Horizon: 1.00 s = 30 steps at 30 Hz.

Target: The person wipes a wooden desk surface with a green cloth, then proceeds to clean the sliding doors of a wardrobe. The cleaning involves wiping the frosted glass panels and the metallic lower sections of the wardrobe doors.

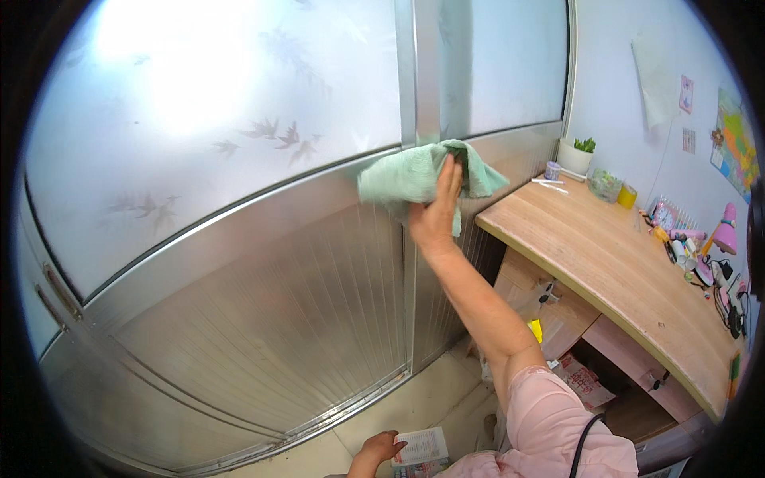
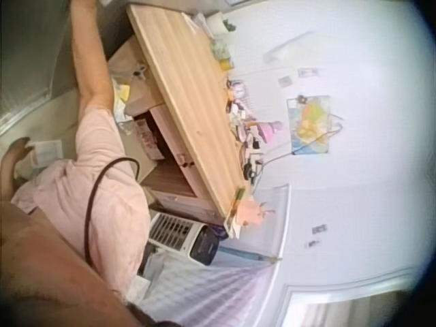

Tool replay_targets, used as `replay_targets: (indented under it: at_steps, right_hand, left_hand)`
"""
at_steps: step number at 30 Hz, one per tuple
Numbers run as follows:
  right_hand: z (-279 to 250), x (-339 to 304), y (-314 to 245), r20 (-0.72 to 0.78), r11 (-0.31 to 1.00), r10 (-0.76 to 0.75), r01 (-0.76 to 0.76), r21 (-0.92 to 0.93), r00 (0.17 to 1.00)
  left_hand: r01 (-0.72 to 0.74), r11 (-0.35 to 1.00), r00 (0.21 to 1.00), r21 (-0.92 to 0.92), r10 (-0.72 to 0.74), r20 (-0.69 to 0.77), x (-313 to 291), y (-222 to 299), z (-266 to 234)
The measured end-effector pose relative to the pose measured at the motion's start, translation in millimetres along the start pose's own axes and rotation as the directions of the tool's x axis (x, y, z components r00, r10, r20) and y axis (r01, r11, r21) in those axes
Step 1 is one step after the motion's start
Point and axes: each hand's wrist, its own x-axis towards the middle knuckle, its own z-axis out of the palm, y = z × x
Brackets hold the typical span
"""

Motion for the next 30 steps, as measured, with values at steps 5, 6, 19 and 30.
replay_targets:
  at_steps: [5, 6, 19, 30]
  right_hand:
    - [21.3, -35.9, -41.2, 0.295, 0.802, -0.598, 0.562, 0.204, 0.746]
    - [25.0, -32.8, -51.9, 0.297, 0.809, -0.585, 0.518, 0.277, 0.755]
    - [77.1, -15.7, -187.9, 0.273, 0.741, -0.665, 0.572, 0.352, 0.695]
    - [49.9, 8.3, -170.9, 0.428, 0.725, -0.685, 0.493, 0.481, 0.589]
  left_hand:
    - [0.001, 1.000, 0.995, -0.029, -0.004, -0.098, 20.0, -37.7, 31.9]
    - [0.004, 0.999, 0.996, -0.050, -0.009, -0.091, 14.6, -42.5, 35.5]
    - [-0.232, 0.942, 0.800, -0.241, 0.044, -0.598, -52.7, -31.6, -7.2]
    - [-0.316, 0.791, -0.195, 0.523, 0.486, -0.852, -156.8, 110.5, -344.7]
